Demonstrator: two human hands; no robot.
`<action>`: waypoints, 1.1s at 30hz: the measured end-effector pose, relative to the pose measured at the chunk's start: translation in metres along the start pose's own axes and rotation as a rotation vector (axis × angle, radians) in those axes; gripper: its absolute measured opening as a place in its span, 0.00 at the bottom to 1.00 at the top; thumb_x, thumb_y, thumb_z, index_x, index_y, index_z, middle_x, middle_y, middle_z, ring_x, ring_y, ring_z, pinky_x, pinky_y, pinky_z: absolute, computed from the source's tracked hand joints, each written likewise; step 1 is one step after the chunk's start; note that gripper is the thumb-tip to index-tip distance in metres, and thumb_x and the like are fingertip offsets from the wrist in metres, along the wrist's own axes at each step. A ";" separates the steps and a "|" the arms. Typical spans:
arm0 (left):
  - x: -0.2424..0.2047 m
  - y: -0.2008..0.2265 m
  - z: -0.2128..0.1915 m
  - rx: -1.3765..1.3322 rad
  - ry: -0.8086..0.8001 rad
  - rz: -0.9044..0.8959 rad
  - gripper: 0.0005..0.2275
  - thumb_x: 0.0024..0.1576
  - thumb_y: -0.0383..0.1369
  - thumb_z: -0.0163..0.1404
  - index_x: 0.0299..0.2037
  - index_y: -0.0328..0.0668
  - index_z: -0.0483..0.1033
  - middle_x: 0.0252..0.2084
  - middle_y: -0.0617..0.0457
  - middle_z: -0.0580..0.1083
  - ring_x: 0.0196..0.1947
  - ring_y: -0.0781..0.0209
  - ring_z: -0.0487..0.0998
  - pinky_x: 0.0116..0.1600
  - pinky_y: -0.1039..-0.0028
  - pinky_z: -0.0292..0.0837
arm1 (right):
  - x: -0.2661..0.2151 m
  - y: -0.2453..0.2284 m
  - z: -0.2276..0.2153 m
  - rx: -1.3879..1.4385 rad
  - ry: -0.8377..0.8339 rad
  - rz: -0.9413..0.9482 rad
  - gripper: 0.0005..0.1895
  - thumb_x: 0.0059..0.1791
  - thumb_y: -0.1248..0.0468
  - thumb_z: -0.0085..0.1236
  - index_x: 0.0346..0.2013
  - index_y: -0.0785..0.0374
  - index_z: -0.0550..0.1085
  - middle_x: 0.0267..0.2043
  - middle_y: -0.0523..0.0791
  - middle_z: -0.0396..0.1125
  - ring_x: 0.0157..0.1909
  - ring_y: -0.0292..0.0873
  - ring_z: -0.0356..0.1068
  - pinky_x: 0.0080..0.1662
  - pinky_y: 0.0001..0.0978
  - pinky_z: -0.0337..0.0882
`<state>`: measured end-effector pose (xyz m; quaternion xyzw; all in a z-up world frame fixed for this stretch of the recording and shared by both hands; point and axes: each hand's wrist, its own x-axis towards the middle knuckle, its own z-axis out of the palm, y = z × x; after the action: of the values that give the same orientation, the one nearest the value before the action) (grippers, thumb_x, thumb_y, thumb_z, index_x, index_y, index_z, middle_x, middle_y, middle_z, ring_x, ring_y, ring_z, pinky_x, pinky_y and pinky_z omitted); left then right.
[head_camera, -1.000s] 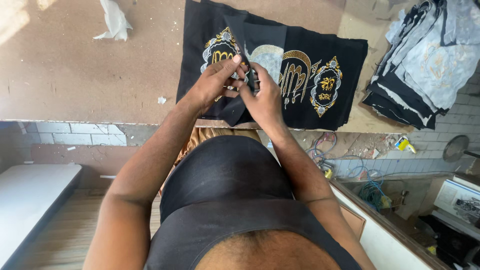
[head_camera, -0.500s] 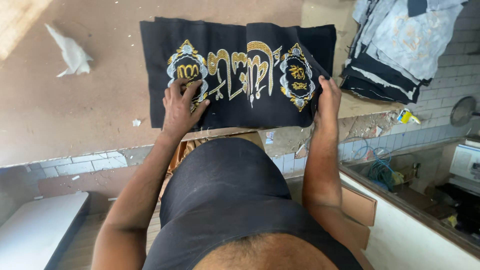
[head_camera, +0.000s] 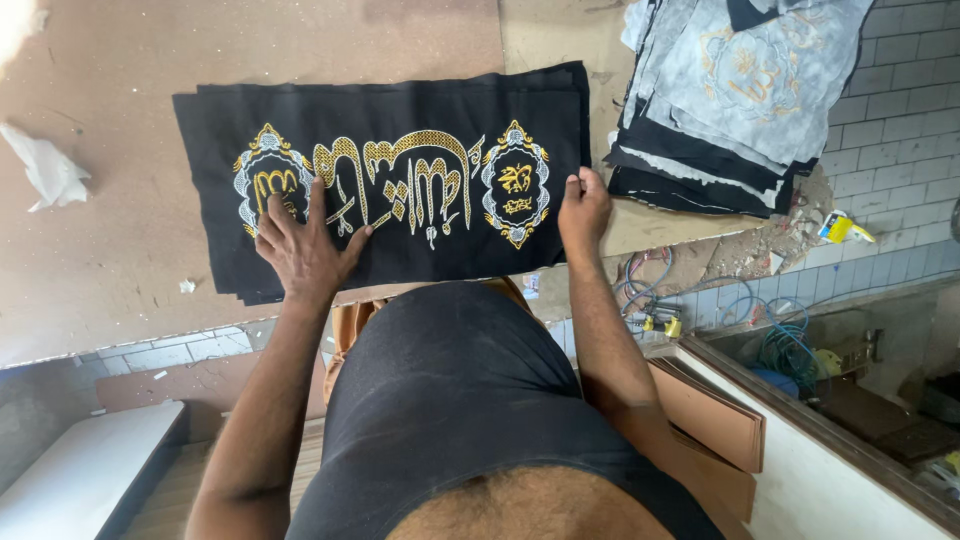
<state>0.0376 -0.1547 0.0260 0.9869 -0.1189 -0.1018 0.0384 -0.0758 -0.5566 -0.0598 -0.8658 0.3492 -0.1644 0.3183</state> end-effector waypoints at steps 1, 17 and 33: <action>-0.004 0.003 0.003 -0.005 0.030 0.009 0.42 0.54 0.66 0.54 0.76 0.56 0.60 0.66 0.26 0.52 0.62 0.24 0.55 0.60 0.35 0.55 | -0.004 -0.011 -0.002 -0.101 0.014 -0.025 0.14 0.56 0.62 0.57 0.52 0.67 0.75 0.46 0.46 0.72 0.46 0.48 0.73 0.47 0.35 0.71; 0.003 -0.087 0.009 -0.337 0.297 -0.517 0.33 0.59 0.48 0.59 0.67 0.32 0.64 0.62 0.27 0.61 0.62 0.27 0.60 0.64 0.43 0.56 | 0.021 -0.062 -0.031 0.092 -0.335 0.274 0.29 0.41 0.54 0.75 0.47 0.72 0.76 0.45 0.55 0.74 0.47 0.54 0.74 0.51 0.45 0.73; 0.036 -0.152 0.024 -1.104 -0.180 -0.425 0.20 0.59 0.46 0.54 0.50 0.34 0.74 0.45 0.38 0.76 0.46 0.47 0.78 0.55 0.59 0.72 | -0.137 -0.380 0.042 0.372 -0.742 -0.284 0.45 0.46 0.71 0.65 0.72 0.61 0.50 0.54 0.54 0.68 0.49 0.45 0.72 0.47 0.34 0.73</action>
<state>0.1010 -0.0176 -0.0196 0.8107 0.1490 -0.2374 0.5141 0.0392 -0.2310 0.1538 -0.8337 0.0530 0.0556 0.5468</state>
